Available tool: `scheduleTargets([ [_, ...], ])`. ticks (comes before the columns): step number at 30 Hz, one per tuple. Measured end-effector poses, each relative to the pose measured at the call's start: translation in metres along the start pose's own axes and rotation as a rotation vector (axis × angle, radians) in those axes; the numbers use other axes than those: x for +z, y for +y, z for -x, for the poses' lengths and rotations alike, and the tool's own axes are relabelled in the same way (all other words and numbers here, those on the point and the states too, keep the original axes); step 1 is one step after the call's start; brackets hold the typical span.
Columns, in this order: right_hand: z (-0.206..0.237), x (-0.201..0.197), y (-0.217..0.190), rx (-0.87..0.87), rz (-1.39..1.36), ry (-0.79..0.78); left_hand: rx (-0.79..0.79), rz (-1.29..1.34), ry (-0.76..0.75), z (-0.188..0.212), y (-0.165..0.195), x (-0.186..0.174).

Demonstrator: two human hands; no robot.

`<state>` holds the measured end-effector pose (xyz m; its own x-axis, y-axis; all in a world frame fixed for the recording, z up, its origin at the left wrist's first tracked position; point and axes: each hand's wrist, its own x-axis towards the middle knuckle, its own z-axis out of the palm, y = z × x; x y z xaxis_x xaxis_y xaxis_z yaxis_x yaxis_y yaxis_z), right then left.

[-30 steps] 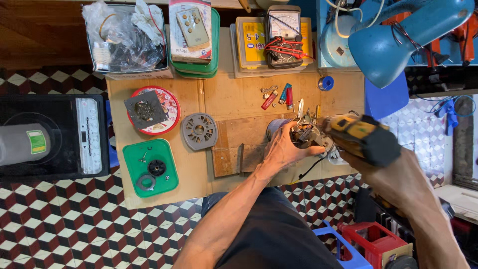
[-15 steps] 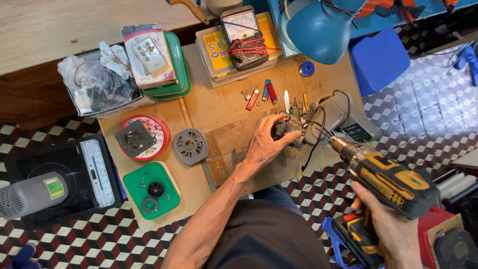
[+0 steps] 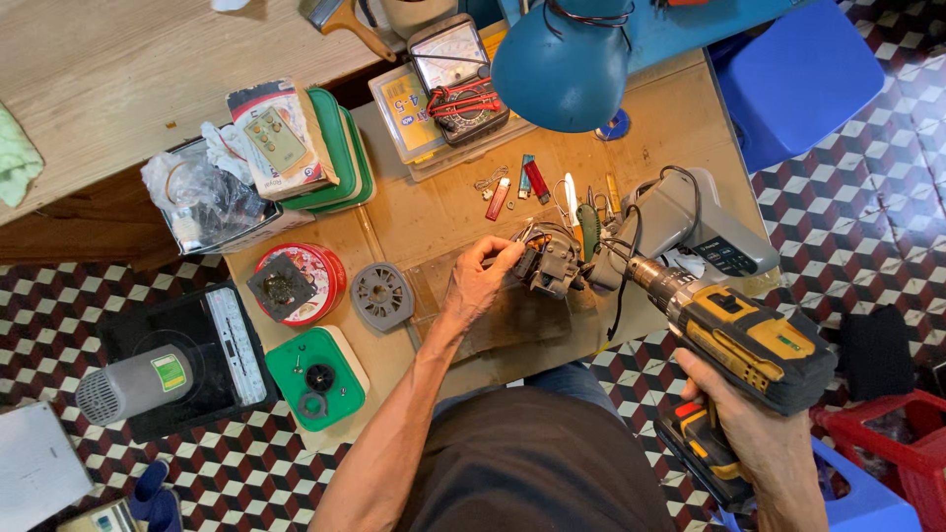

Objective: The person disassembles a small motorized appliance on a cluttered workbench, removes and cleans internal components, then reassembles the unit using a cordless drill to tighten screws. The person handles wires, a motor housing, and small fasteners throughout the process.

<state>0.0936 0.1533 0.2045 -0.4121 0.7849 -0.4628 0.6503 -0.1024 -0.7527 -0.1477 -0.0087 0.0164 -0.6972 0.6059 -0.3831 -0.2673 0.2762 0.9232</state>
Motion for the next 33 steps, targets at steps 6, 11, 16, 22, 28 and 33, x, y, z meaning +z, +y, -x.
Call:
scheduleTargets([
  [6, -0.007, -0.009, 0.015, 0.037, 0.015, -0.064, -0.044, 0.178, 0.097, -0.008, -0.013, 0.015],
  [11, -0.002, -0.008, 0.024, -0.063, 0.009, -0.116, 0.404, -0.334, -0.096, 0.019, 0.025, 0.001],
  [16, -0.001, -0.006, 0.030, -0.042, 0.043, -0.234, 0.578, -0.654, -0.345, -0.003, 0.062, -0.004],
  [22, -0.005, -0.004, 0.051, -0.152, 0.108, -0.255, 0.563, -0.649, -0.542, -0.036, 0.054, -0.006],
  [28, -0.002, -0.014, 0.061, -0.519, 0.687, -0.186, 0.514, -0.651, -0.595, -0.046, 0.047, -0.006],
  [33, 0.001, -0.010, 0.049, -0.073, 0.041, -0.095, 0.694, -0.628, -0.640, -0.046, 0.054, -0.015],
])
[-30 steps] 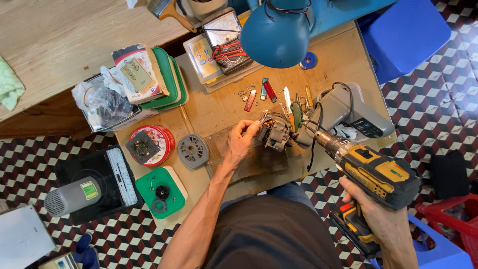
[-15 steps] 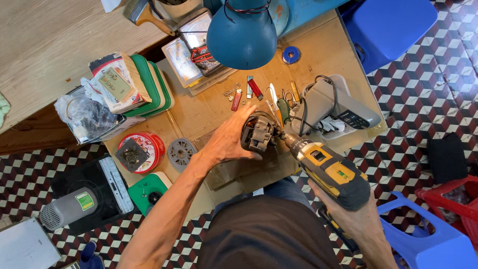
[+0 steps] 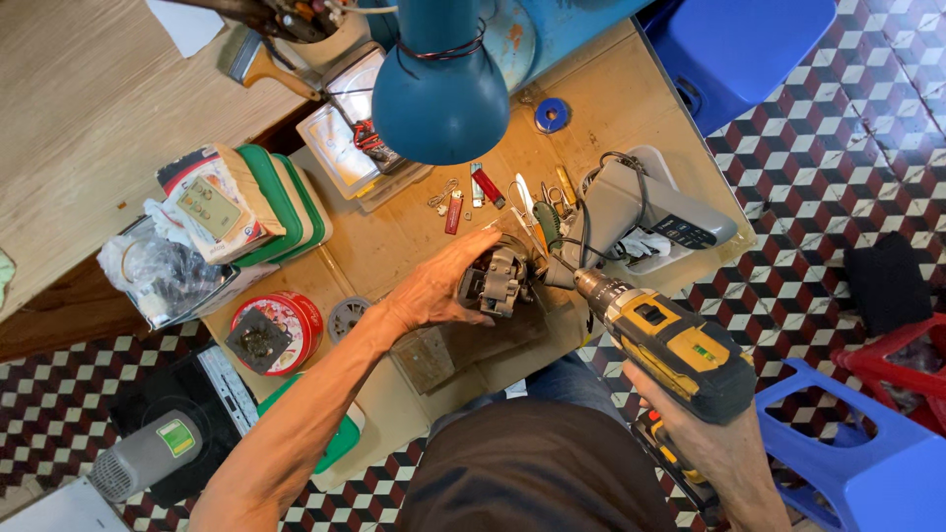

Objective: The person disassembles a small motorized appliance on a cluttered workbench, removes and cleans internal components, then reassembles the unit using a cordless drill to tighten screws. The person handles wires, a motor housing, and small fasteners throughout the process.

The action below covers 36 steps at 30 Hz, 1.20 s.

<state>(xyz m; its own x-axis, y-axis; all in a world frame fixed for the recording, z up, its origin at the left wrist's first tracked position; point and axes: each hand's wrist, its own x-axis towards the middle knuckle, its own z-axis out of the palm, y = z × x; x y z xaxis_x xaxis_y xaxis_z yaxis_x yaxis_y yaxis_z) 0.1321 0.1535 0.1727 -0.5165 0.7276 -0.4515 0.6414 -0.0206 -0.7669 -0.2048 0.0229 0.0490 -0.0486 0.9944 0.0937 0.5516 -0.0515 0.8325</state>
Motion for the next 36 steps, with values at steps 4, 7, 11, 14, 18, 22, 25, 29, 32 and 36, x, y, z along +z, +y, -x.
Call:
scheduleTargets([
  [4, -0.001, -0.003, 0.004, 0.163, -0.107, 0.002, 0.089, -0.018, 0.027, -0.003, -0.005, 0.002],
  [7, -0.002, -0.010, 0.017, -0.550, 0.758, -0.014, 0.077, -0.042, 0.030, -0.010, -0.011, 0.011],
  [11, -0.005, -0.014, 0.031, -0.550, 0.985, -0.026, -0.027, 0.013, 0.049, -0.011, -0.011, 0.017],
  [14, -0.011, -0.016, 0.031, -0.536, 0.944, -0.025, -0.077, 0.013, 0.062, -0.012, -0.006, 0.018],
  [18, -0.015, -0.018, 0.018, -0.575, 0.809, -0.031, -0.140, 0.023, 0.057, -0.017, -0.001, 0.015],
  [22, -0.014, -0.020, 0.000, 0.207, 0.046, -0.108, -0.154, -0.031, 0.137, -0.020, 0.007, 0.022],
  [25, -0.011, -0.019, -0.010, 0.139, 0.170, -0.207, -0.276, 0.077, 0.219, -0.013, 0.027, 0.040],
  [29, -0.011, -0.012, -0.012, -0.326, 0.502, -0.207, -0.299, 0.017, 0.365, -0.007, 0.050, 0.067],
  [32, -0.010, -0.010, -0.009, 0.185, 0.025, -0.183, -0.331, 0.005, 0.416, -0.003, 0.059, 0.084],
  [36, -0.014, -0.015, -0.005, 0.065, -0.072, -0.168, -0.302, 0.027, 0.441, 0.001, 0.060, 0.090],
])
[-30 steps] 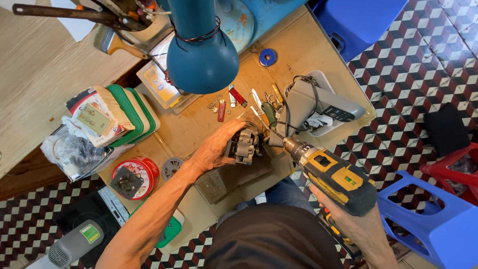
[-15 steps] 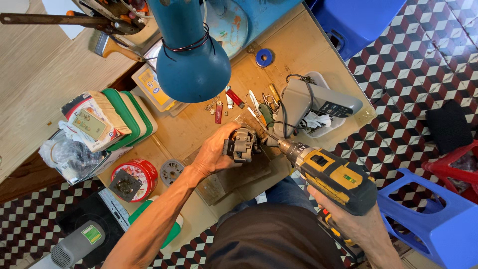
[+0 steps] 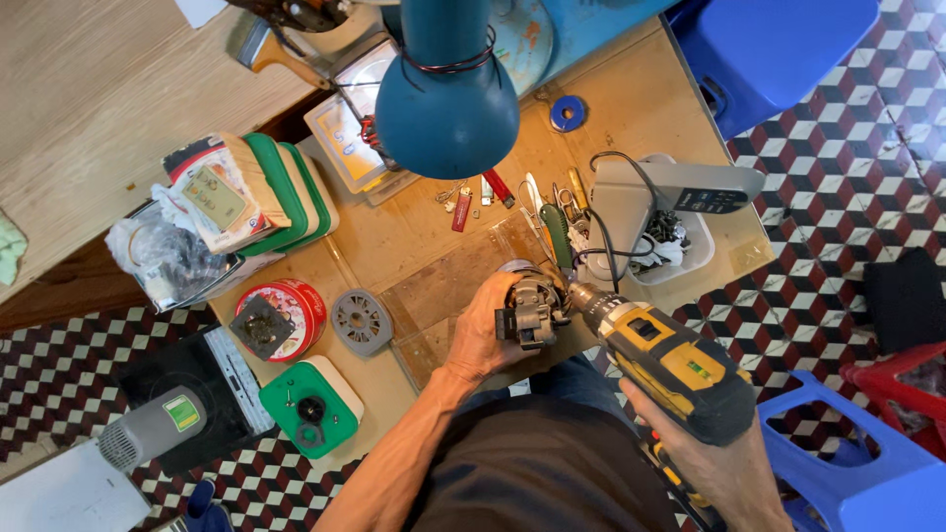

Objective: The person disassembles a small motorized appliance on a cluttered workbench, removes and cleans internal components, then reassembles the unit using a cordless drill to tighten screws. The person handles wires, a motor housing, and small fasteners throughout the process.

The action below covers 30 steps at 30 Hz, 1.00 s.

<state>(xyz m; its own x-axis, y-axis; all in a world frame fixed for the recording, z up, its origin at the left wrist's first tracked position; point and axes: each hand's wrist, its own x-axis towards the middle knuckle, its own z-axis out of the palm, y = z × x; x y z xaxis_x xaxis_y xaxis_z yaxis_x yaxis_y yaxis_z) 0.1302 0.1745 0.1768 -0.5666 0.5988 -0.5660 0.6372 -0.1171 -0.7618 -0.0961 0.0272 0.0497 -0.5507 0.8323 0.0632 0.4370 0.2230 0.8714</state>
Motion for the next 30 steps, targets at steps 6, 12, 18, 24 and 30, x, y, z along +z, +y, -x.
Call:
scheduleTargets([
  [6, -0.002, -0.002, -0.007, -0.271, 0.561, 0.111, 0.004, 0.047, -0.132, -0.010, -0.020, -0.010],
  [12, 0.005, -0.006, -0.022, 0.197, -0.048, 0.328, 0.045, 0.070, -0.143, -0.007, -0.027, -0.010],
  [18, 0.013, -0.025, -0.009, 0.126, 0.043, 0.433, 0.048, 0.003, -0.067, 0.003, -0.025, 0.000],
  [24, 0.028, -0.018, 0.003, 0.240, 0.039, 0.405, 0.017, 0.039, 0.036, 0.019, -0.026, 0.009],
  [30, 0.038, 0.005, 0.027, -0.443, 0.883, 0.269, -0.043, 0.056, 0.025, 0.017, -0.026, 0.008],
])
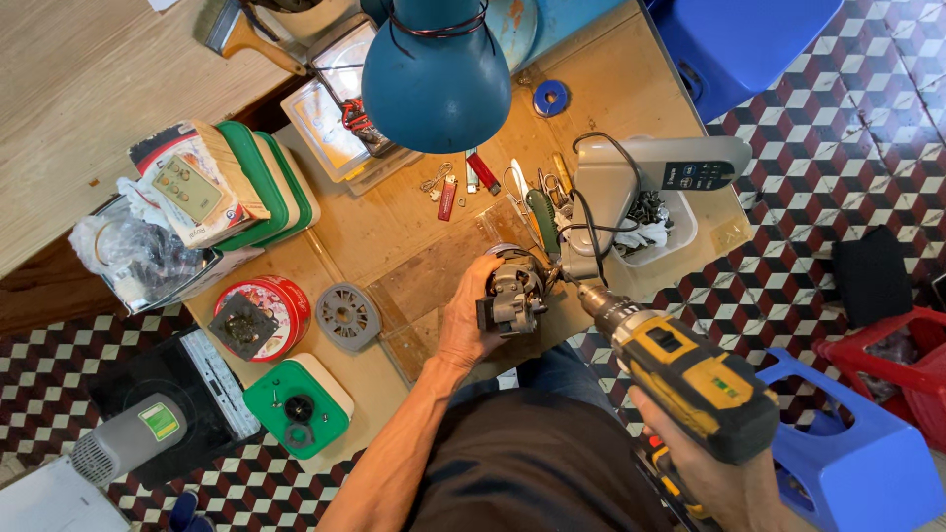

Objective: The person disassembles a small motorized appliance on a cluttered workbench, removes and cleans internal components, then reassembles the unit using a cordless drill to tighten screws. The person handles wires, a motor housing, and small fasteners throughout the process.

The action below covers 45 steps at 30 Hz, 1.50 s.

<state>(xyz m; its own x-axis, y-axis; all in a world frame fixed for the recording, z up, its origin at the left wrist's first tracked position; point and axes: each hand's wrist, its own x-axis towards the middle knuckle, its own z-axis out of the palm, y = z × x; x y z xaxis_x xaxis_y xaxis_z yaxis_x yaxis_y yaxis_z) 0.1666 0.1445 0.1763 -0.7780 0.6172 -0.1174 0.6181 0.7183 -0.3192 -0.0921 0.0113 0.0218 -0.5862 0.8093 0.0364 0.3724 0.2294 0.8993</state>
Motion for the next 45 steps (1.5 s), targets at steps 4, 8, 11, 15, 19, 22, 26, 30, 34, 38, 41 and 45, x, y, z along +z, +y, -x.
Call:
scheduleTargets([
  [4, 0.010, 0.013, -0.004, -0.401, 0.444, -0.034, -0.001, 0.006, 0.001, -0.004, 0.007, -0.004],
  [8, 0.004, 0.019, -0.011, 0.280, -0.387, -0.371, -0.052, 0.042, -0.014, -0.001, 0.015, -0.007],
  [11, -0.001, 0.016, -0.019, -0.171, 0.033, -0.277, -0.060, 0.069, -0.003, 0.000, 0.015, -0.008],
  [15, -0.004, 0.012, -0.038, 0.222, -0.551, -0.225, -0.013, 0.055, 0.015, 0.001, 0.012, -0.009],
  [19, -0.006, 0.003, -0.057, 0.374, -0.529, -0.190, -0.004, 0.064, 0.016, 0.002, 0.011, -0.009],
  [22, -0.008, 0.000, -0.072, 0.398, -0.571, -0.128, 0.002, 0.062, 0.012, 0.001, 0.010, -0.009],
  [26, -0.012, -0.003, -0.087, 0.294, -0.454, -0.076, 0.000, 0.078, 0.004, 0.003, 0.010, -0.012],
  [30, -0.012, 0.001, -0.093, 0.081, -0.286, 0.007, 0.023, 0.064, -0.003, 0.003, 0.008, -0.014],
  [34, -0.008, 0.014, -0.087, -0.056, -0.096, 0.007, -0.006, 0.059, -0.015, 0.002, 0.006, -0.014],
  [38, -0.001, 0.027, -0.082, -0.041, -0.027, -0.004, -0.005, 0.057, -0.019, 0.003, 0.005, -0.013],
  [41, 0.006, 0.031, -0.081, 0.006, -0.060, -0.006, 0.009, 0.067, -0.021, 0.003, 0.003, -0.014],
  [45, 0.009, 0.034, -0.085, 0.172, -0.130, -0.043, 0.011, 0.049, -0.034, 0.003, 0.000, -0.015],
])
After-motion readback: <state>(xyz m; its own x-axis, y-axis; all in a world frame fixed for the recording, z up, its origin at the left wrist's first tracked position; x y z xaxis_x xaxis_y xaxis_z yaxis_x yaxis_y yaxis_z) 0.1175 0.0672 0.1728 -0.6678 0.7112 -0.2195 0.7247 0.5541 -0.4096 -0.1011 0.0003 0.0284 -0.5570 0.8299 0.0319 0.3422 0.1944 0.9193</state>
